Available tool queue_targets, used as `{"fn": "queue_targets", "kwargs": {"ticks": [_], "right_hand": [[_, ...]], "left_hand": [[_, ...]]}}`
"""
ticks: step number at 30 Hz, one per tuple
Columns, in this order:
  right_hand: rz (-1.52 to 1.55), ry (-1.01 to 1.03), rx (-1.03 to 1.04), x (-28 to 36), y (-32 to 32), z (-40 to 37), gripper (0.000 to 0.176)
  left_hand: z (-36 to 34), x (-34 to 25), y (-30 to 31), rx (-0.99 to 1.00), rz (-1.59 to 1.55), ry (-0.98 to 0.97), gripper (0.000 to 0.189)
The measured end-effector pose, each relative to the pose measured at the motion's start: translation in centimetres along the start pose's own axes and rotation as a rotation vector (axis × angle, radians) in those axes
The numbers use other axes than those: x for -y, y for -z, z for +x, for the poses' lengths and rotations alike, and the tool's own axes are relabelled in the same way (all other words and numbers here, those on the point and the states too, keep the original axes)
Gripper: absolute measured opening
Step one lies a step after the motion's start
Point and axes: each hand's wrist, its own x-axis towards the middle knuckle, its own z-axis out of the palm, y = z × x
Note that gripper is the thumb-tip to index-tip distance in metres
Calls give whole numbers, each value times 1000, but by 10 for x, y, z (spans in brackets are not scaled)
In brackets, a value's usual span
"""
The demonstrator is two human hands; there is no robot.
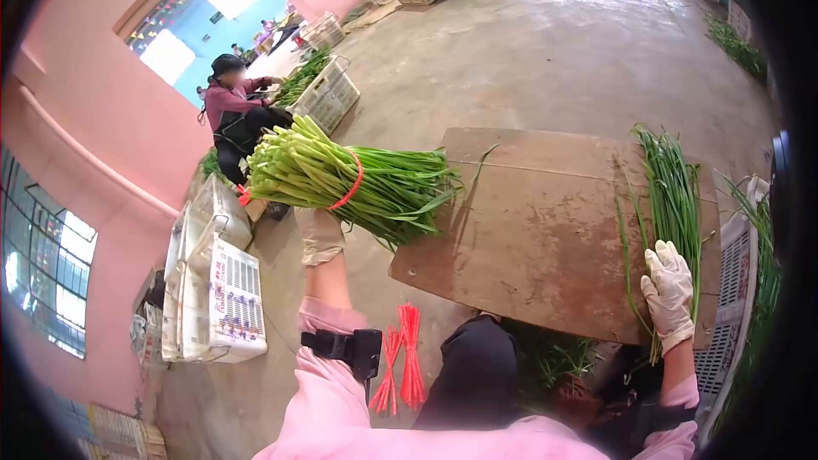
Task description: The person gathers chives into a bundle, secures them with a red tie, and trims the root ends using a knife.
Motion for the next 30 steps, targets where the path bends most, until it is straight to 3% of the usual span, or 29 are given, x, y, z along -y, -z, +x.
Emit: {"fn": "queue_targets", "kwargs": {"ticks": [2,3,6,7,8,13,18,19,20,22,24,26,28,29,30], "right_hand": [[10,59,-36,8,1,2,53],[22,80,-41,12,3,2,53],[51,118,-57,22,7,-1,50],[67,113,-48,23,7,-3,49],[83,106,-33,23,7,-6,48],[83,127,-11,19,3,-8,45],[113,99,-47,33,24,1,42],[132,62,-91,34,30,5,40],[148,27,-136,34,38,11,37],[371,-49,-255,41,53,26,30],[482,-65,-280,67,72,46,25],[469,171,-280,87,62,63,32],[320,206,23,122,62,75,58],[157,167,165,132,46,79,75],[-4,126,304,135,23,83,93]], "left_hand": [[-1,4,10,11,125,-90,53],[-2,8,10,-106,76,-59,50],[-11,10,28,206,-399,82,49],[-13,17,29,427,-490,43,47],[-20,25,30,292,-569,27,32],[-58,15,14,361,-618,286,23],[-72,-21,-93,497,-253,607,15],[-78,-30,-133,392,-22,640,10],[-80,-21,-152,519,32,671,10],[-93,-3,-196,668,428,681,13],[-116,38,-217,813,547,656,17],[-143,95,-219,849,527,692,23],[-161,108,-227,933,773,537,17],[-159,95,-236,885,706,641,16],[-157,97,-235,854,742,547,16]]}}
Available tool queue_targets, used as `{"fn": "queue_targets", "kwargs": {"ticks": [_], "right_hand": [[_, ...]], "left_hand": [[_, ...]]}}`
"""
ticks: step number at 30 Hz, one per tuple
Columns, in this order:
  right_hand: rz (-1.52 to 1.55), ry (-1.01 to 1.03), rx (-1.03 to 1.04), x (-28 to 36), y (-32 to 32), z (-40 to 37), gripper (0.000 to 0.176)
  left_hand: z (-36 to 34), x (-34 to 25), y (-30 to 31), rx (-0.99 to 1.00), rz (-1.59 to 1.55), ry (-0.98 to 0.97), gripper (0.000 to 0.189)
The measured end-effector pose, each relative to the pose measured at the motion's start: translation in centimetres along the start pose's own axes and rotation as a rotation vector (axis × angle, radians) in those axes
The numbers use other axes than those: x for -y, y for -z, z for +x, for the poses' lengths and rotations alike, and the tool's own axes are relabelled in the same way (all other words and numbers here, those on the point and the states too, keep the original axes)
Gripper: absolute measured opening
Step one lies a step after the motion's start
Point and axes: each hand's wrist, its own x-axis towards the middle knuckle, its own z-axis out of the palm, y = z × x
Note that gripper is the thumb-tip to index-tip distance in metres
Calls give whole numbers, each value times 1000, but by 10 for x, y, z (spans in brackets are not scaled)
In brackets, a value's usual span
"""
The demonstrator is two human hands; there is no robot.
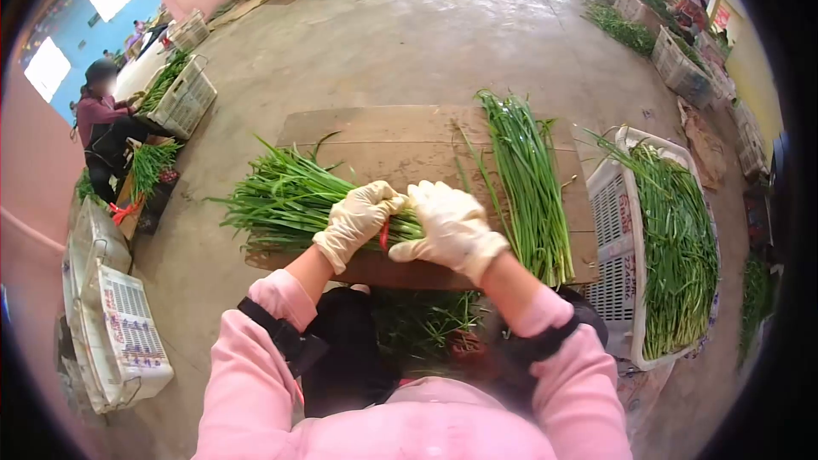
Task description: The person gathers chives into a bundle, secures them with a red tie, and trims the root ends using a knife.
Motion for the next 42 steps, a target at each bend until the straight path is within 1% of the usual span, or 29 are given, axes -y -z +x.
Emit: {"fn": "queue_targets", "kwargs": {"ticks": [2,3,4,6,7,10,11,12,14,16,18,20,21,24,25,27,28,29,30,31,32,34,35,37,38,39,40,41,42], "right_hand": [[128,-131,87,6,-27,5,112],[133,-56,-67,6,-37,6,113],[127,-47,-119,3,-44,6,112],[124,-39,-220,13,-39,7,111],[82,-81,-201,19,-31,6,109],[100,-109,-188,14,-47,7,110],[148,-123,-136,9,-59,4,111],[101,-147,-71,9,-58,6,112],[11,-194,58,14,-54,12,115],[-48,-240,186,22,-41,26,123],[-83,-253,182,23,-39,38,128],[77,-251,152,22,-44,39,129],[156,-250,142,20,-48,39,130],[269,-168,-31,8,-78,34,129],[332,-102,-138,5,-84,32,114],[397,-119,-139,9,-76,32,100],[432,-130,-135,12,-74,28,93],[395,-101,-232,11,-81,26,77],[317,-139,-214,10,-87,25,76],[241,-177,-196,10,-92,24,75],[166,-216,-181,10,-94,24,73],[155,-212,-159,9,-95,23,76],[149,-210,-150,8,-95,24,77],[211,-80,-203,0,-103,26,82],[243,-15,-228,-3,-105,26,85],[205,-161,-257,4,-99,23,97],[165,-183,-210,8,-93,24,99],[125,-205,-163,10,-87,26,100],[86,-227,-114,12,-85,28,102]], "left_hand": [[5,19,3,-36,-139,-86,22],[-6,-2,7,-111,-13,-35,17],[-11,-8,8,-142,-43,-92,15],[-18,-17,10,-193,-100,-202,10],[-22,-26,11,-190,-102,-120,10],[-19,-13,-3,-269,-120,-182,11],[-10,11,-11,-257,-180,-149,11],[-11,16,-15,-251,-131,-83,11],[-1,37,-20,-195,-499,-108,10],[-6,25,-14,-126,-560,-58,11],[-3,32,-11,-136,-458,-52,7],[-1,34,-18,-139,-656,-138,9],[-1,34,-20,-157,-664,-136,10],[-6,38,-28,-197,-690,-136,14],[-4,43,-32,-200,-694,-146,15],[0,43,-32,-218,-708,-162,14],[-2,45,-33,-219,-685,-179,13],[-4,42,-33,-221,-662,-198,13],[-6,40,-33,-221,-638,-216,13],[-6,39,-34,-244,-595,-174,12],[-7,37,-32,-226,-538,-166,13],[-7,33,-24,-190,-419,-156,17],[-7,30,-17,-150,-272,-196,24],[-9,21,-4,-72,23,-274,37],[-14,12,-2,-239,208,-379,43],[-25,2,-2,-406,393,-479,50],[-34,-3,-3,-574,579,-577,57],[-44,0,-2,-606,575,-566,66],[-52,-3,-8,-730,560,-556,60]]}}
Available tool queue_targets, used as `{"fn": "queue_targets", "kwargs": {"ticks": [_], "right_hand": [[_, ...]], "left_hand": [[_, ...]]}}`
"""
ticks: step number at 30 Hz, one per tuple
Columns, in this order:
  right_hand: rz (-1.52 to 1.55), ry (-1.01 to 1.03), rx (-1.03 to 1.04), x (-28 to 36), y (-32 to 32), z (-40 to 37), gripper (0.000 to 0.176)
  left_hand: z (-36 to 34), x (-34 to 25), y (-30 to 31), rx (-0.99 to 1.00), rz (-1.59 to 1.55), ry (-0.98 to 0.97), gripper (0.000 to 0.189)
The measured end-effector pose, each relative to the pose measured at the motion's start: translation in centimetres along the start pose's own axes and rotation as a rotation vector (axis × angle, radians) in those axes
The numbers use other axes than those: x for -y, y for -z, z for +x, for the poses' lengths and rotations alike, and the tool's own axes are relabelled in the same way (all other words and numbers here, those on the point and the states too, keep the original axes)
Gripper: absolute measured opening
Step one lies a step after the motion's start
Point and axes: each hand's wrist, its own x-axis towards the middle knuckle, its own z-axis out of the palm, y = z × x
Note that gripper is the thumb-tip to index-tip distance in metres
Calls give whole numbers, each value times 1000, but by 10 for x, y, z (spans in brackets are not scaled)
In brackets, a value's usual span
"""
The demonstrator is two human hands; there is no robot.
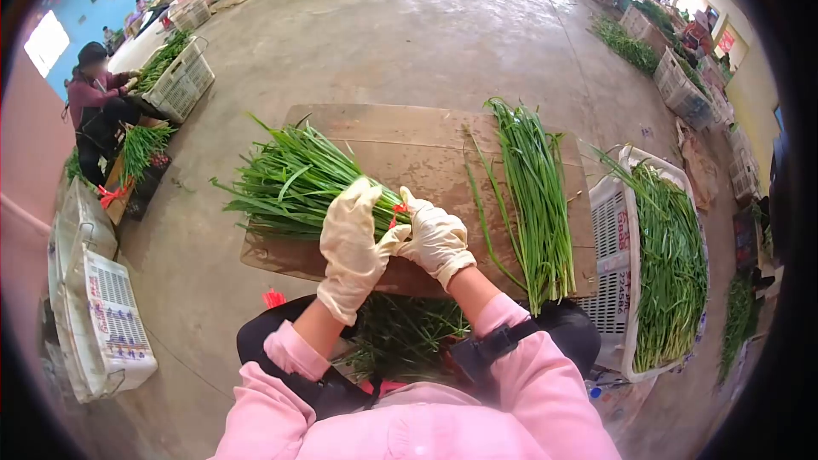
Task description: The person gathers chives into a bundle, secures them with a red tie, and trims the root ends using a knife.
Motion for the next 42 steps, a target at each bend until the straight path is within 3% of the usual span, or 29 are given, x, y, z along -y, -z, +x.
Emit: {"fn": "queue_targets", "kwargs": {"ticks": [4,6,9,12,15,18,19,23,26,27,30,31,35,39,42], "right_hand": [[22,49,9,-8,-6,2,101],[65,93,-18,-9,-8,-1,99],[56,133,-24,-14,-17,0,97],[51,167,20,-11,-12,0,98],[64,116,146,-2,2,2,107],[191,175,154,-10,11,2,112],[290,192,242,-19,22,6,111],[1248,-24,260,-46,35,17,47],[1064,66,402,-43,29,37,40],[887,133,235,-36,28,35,35],[1033,49,295,-36,17,41,32],[1022,48,298,-36,16,43,21],[1347,-176,326,-30,14,42,9],[1158,-351,248,-20,23,42,15],[1108,-384,194,-14,21,45,17]], "left_hand": [[-31,-13,-15,103,-460,529,42],[-41,2,-48,35,-801,643,36],[-40,3,-54,46,-861,659,33],[-36,-4,-49,62,-693,684,22],[-38,8,-57,36,-631,578,13],[-40,10,-58,14,-707,594,9],[-40,12,-58,22,-703,593,10],[-41,16,-54,72,-756,652,10],[-37,15,-51,42,-719,560,10],[-37,15,-52,45,-726,563,11],[-38,17,-52,52,-743,582,12],[-38,17,-51,55,-750,592,13],[-37,17,-50,86,-841,705,13],[-23,3,-36,-2,-571,413,7],[-24,3,-36,-17,-525,377,7]]}}
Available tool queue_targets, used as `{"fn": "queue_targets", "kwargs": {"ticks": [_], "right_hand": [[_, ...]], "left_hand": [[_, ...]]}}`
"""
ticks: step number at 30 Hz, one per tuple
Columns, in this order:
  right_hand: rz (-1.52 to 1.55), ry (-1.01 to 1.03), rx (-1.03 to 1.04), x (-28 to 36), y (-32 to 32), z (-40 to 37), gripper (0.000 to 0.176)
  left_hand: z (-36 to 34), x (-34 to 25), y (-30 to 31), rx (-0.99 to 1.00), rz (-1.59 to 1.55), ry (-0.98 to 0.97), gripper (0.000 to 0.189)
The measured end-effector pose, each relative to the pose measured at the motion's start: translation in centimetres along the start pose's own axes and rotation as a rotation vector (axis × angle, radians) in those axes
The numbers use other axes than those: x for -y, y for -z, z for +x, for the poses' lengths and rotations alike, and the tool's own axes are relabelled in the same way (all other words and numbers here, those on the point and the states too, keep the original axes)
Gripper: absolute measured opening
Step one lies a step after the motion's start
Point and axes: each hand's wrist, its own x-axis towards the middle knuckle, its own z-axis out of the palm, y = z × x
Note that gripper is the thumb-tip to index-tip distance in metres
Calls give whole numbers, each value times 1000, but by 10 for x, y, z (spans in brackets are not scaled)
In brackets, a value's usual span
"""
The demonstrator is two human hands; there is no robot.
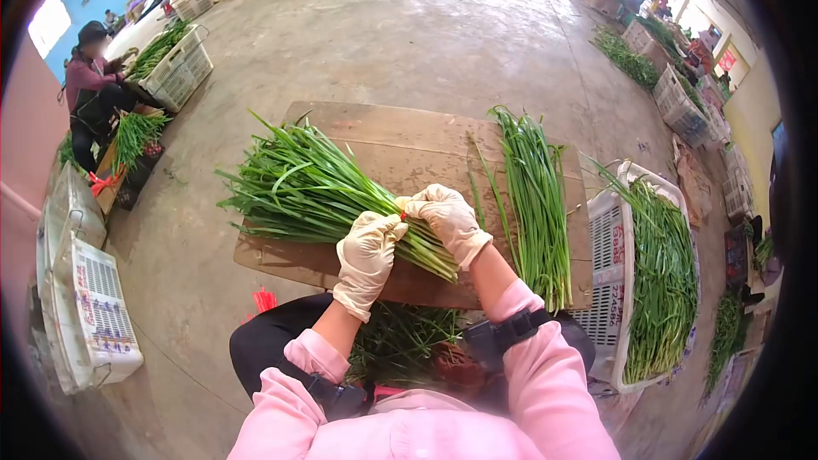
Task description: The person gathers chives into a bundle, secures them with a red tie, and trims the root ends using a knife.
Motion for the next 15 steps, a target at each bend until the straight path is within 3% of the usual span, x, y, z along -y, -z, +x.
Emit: {"fn": "queue_targets", "kwargs": {"ticks": [11,15], "right_hand": [[-29,25,-131,-6,-9,-3,23],[114,52,-58,-15,-7,1,18]], "left_hand": [[-6,14,5,36,-8,-28,7],[-5,15,7,46,2,-16,6]]}}
